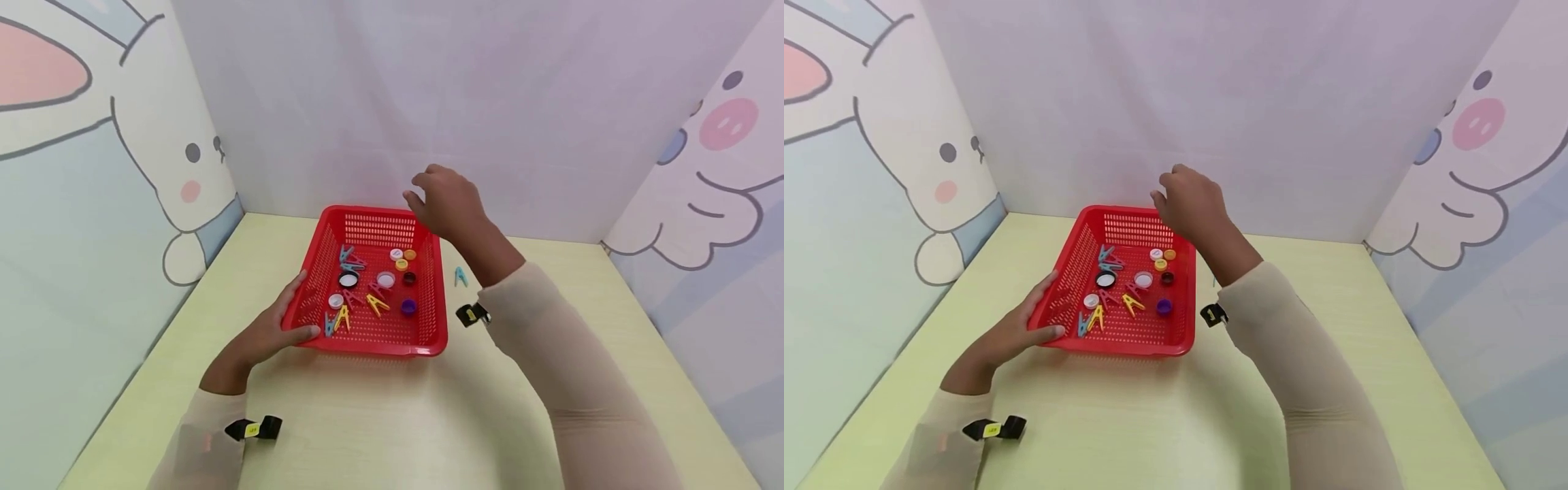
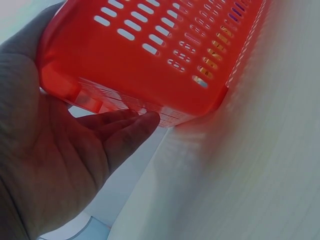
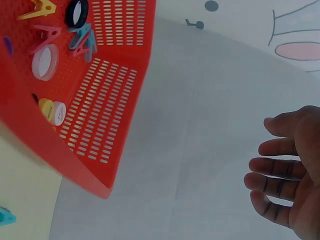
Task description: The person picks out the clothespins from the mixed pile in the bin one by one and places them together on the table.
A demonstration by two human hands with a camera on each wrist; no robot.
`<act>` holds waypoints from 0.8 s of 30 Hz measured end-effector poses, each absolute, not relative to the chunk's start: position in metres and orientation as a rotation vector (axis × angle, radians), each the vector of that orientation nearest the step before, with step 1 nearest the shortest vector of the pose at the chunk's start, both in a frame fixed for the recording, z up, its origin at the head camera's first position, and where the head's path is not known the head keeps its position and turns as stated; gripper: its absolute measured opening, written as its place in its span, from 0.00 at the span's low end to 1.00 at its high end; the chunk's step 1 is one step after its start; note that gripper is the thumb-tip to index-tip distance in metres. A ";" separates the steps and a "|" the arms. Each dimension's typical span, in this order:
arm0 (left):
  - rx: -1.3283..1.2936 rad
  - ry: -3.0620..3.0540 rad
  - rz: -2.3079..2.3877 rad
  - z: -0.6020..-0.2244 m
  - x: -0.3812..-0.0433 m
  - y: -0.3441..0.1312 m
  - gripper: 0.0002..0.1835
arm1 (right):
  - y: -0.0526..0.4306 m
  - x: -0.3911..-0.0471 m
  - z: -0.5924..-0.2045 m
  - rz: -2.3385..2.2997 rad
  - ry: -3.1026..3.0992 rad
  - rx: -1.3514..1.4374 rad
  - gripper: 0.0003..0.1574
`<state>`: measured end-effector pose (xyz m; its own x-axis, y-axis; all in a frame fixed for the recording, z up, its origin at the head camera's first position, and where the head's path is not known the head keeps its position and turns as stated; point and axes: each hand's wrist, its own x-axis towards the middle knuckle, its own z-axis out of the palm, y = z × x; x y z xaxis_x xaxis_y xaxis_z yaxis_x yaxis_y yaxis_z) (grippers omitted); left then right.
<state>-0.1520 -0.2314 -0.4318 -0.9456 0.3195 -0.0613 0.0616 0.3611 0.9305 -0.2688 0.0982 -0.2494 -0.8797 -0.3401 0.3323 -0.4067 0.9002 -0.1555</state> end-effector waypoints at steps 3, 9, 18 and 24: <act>0.337 2.391 1.622 -0.430 -0.152 -0.233 0.66 | 0.089 -0.283 -0.249 0.391 -2.824 0.538 0.28; 0.320 2.386 1.625 -0.432 -0.150 -0.232 0.66 | 0.071 -0.306 -0.259 0.480 -2.928 0.501 0.29; 0.330 2.399 1.615 -0.435 -0.149 -0.230 0.67 | 0.046 -0.313 -0.296 0.811 -3.083 0.439 0.30; 0.304 2.397 1.602 -0.435 -0.148 -0.230 0.67 | 0.029 -0.314 -0.318 0.861 -3.146 0.435 0.32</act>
